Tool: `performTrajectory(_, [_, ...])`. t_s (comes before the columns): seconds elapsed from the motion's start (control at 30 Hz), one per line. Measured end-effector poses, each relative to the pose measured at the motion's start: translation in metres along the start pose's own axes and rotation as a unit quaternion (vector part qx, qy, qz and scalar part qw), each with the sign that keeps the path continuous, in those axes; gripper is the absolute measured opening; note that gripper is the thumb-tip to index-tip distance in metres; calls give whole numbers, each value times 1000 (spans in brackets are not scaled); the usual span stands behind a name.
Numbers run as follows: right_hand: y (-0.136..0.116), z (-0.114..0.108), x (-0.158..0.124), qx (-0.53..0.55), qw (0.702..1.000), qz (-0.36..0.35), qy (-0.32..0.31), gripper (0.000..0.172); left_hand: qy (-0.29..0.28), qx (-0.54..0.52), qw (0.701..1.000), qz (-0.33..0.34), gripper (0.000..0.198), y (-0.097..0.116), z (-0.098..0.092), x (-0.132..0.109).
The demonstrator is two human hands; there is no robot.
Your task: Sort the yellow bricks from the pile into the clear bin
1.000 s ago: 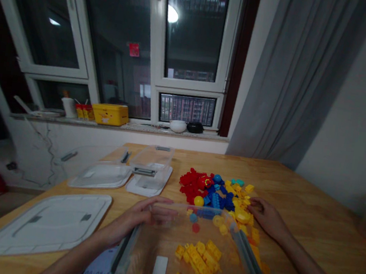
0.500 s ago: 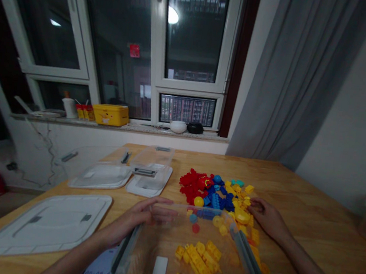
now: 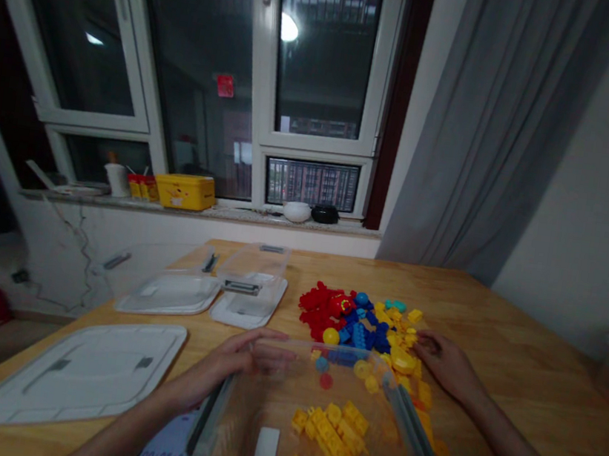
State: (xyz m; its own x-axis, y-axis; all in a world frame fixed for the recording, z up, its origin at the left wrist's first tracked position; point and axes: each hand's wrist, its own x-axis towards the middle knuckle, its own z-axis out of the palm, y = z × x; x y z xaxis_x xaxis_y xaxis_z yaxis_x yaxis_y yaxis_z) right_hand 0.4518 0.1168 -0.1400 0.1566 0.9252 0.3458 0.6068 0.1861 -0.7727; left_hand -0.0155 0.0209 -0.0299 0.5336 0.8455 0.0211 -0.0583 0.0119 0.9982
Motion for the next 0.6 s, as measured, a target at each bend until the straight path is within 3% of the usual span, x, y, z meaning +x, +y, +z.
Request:
performTrajectory(0.2, [12,4,2,19,999,5,-26,36,5,-7,1000,-1,50,1,1,-2])
performTrajectory(0.4, [-4,-1,-2,-34,999,4,-11,37,7,-12,1000,-8,54,-1,0,0])
performTrajectory(0.6, [-9,-1,-4,-15,1000,8,-16,30,-6,-15,1000,-10,53,-1,-1,-1])
